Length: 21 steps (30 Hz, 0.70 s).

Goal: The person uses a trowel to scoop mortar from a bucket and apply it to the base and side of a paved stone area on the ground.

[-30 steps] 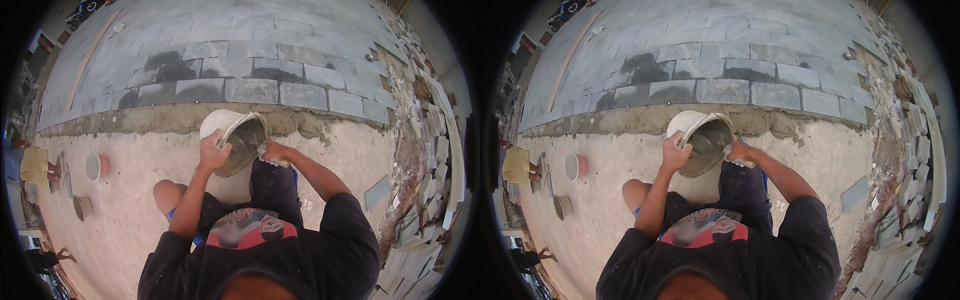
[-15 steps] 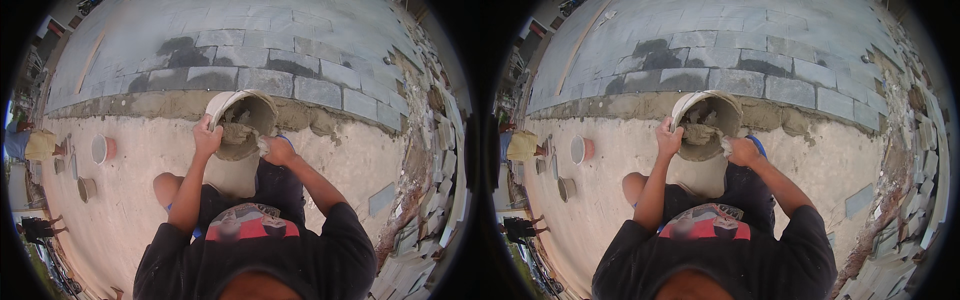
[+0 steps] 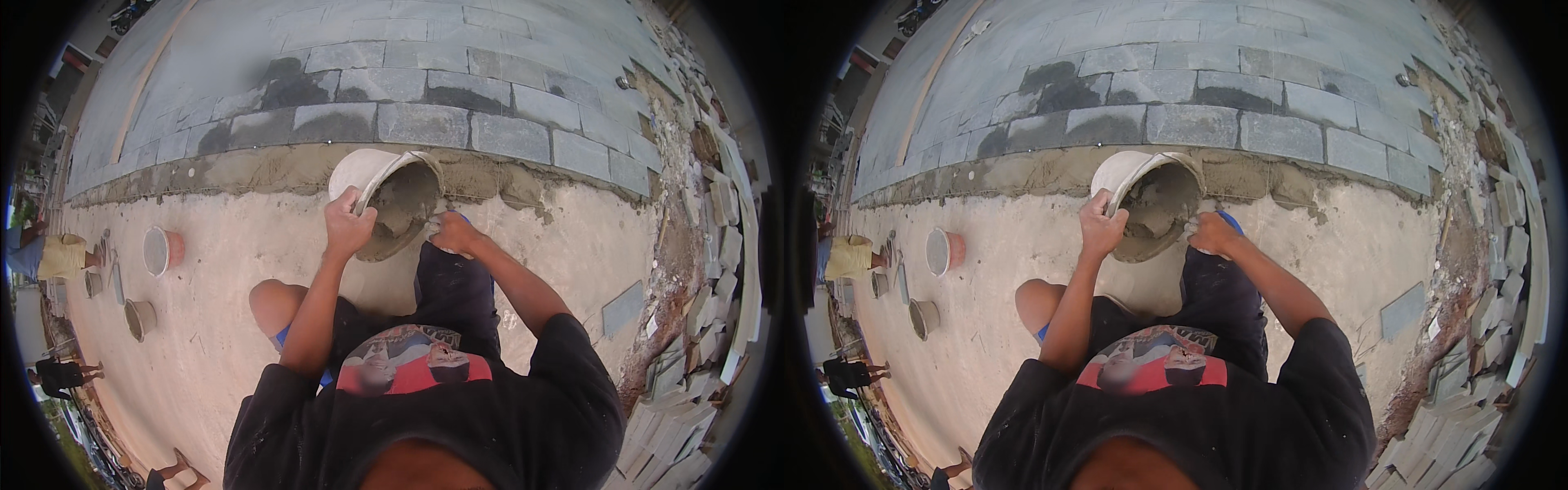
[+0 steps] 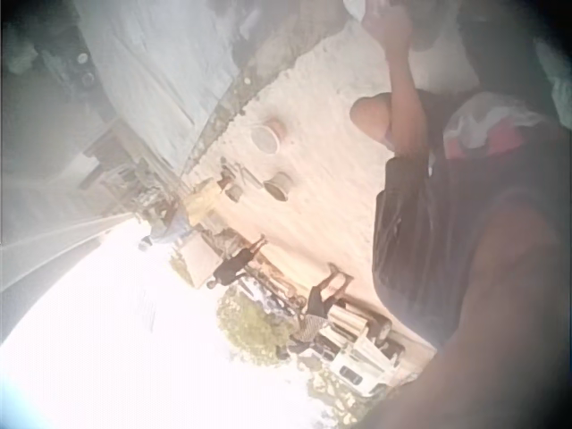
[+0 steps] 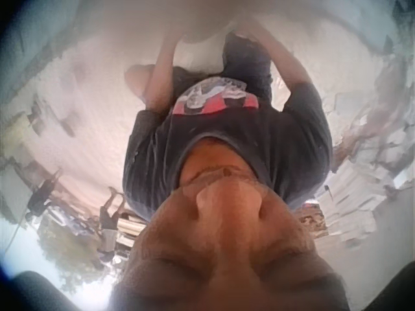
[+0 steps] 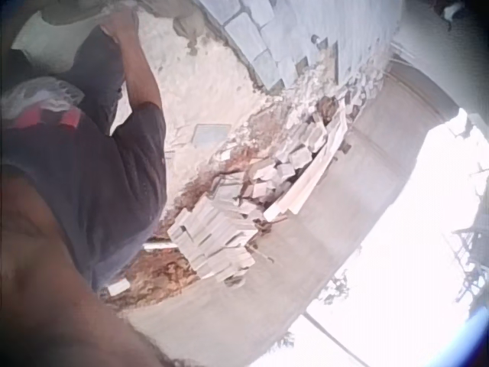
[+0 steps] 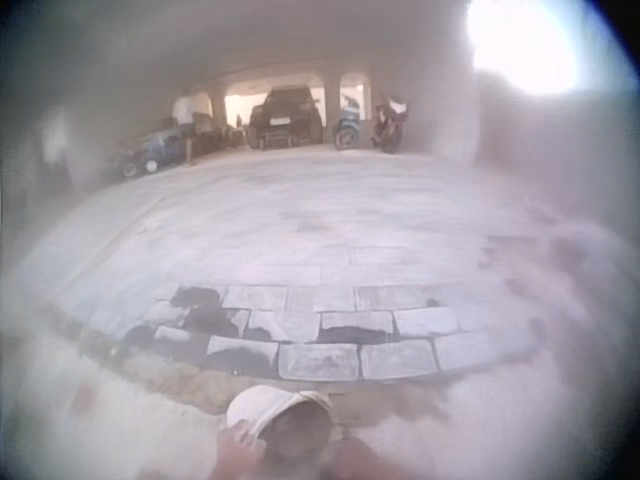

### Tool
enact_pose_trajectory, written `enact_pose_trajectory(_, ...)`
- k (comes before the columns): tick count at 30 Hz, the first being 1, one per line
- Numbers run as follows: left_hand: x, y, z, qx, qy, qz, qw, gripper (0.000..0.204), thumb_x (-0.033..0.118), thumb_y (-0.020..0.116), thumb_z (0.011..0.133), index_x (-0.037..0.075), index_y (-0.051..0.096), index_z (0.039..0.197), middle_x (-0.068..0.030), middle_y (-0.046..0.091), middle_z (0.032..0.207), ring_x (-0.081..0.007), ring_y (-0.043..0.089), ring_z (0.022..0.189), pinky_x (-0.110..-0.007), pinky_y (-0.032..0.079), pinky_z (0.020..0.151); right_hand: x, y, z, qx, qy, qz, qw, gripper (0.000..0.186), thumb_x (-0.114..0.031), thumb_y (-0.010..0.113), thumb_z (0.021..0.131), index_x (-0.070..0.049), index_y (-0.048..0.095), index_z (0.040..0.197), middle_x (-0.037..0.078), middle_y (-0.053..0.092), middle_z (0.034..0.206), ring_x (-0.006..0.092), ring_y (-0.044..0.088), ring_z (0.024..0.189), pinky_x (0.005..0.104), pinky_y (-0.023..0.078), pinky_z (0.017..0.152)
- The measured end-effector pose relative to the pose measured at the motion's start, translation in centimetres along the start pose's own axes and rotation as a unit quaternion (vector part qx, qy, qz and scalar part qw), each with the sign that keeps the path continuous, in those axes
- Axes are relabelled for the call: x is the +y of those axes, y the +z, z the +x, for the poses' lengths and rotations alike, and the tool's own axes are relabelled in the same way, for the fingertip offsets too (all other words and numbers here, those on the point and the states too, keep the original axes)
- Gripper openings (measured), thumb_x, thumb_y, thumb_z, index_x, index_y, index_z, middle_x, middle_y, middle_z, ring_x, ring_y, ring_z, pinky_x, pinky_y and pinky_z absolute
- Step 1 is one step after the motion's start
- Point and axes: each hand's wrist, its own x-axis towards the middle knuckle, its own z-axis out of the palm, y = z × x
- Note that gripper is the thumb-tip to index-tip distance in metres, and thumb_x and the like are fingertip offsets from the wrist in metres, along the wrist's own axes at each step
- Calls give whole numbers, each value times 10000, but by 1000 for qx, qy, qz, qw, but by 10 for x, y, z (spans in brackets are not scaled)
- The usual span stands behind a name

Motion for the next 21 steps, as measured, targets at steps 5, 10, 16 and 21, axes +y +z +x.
enact_pose_trajectory(5, -13, -13, -4, -34, -29, 7, 999, 83, -2, 578, 698, 20, 498, 702, 33, 417, 640, -49, 373, 611, -235, 342, 533, -53, -16, -3, -111, 137, 249, 952, 415, -236, 657, 759, 73, 637, 1036, 280, 656, 999, 383, 640, 953, 379, 507, 838)
enact_pose_trajectory(10, -29, -6, -1, -10, -83, -64, 994, 48, 14, 565, 702, 16, 529, 734, 14, 481, 690, -65, 409, 648, -236, 368, 589, -49, -11, -4, -126, 137, 304, 934, 399, -200, 624, 785, 14, 639, 1122, 187, 678, 893, 244, 668, 800, 334, 534, 725)
enact_pose_trajectory(16, -30, 16, 5, 40, -88, 8, 995, 28, 9, 561, 732, 23, 551, 754, 33, 514, 708, -62, 437, 646, -245, 390, 595, -39, -33, -31, -140, 135, 400, 896, 283, -90, 560, 796, -16, 651, 1054, 62, 629, 718, 125, 590, 533, 278, 493, 469)
enact_pose_trajectory(21, -55, 17, 6, 59, -190, -76, 977, 78, -10, 561, 753, -3, 586, 826, 7, 569, 757, -71, 492, 675, -243, 424, 630, -27, -61, -67, -88, 192, 434, 876, 265, -82, 547, 793, -16, 649, 1028, 61, 637, 736, 126, 600, 568, 279, 496, 490)
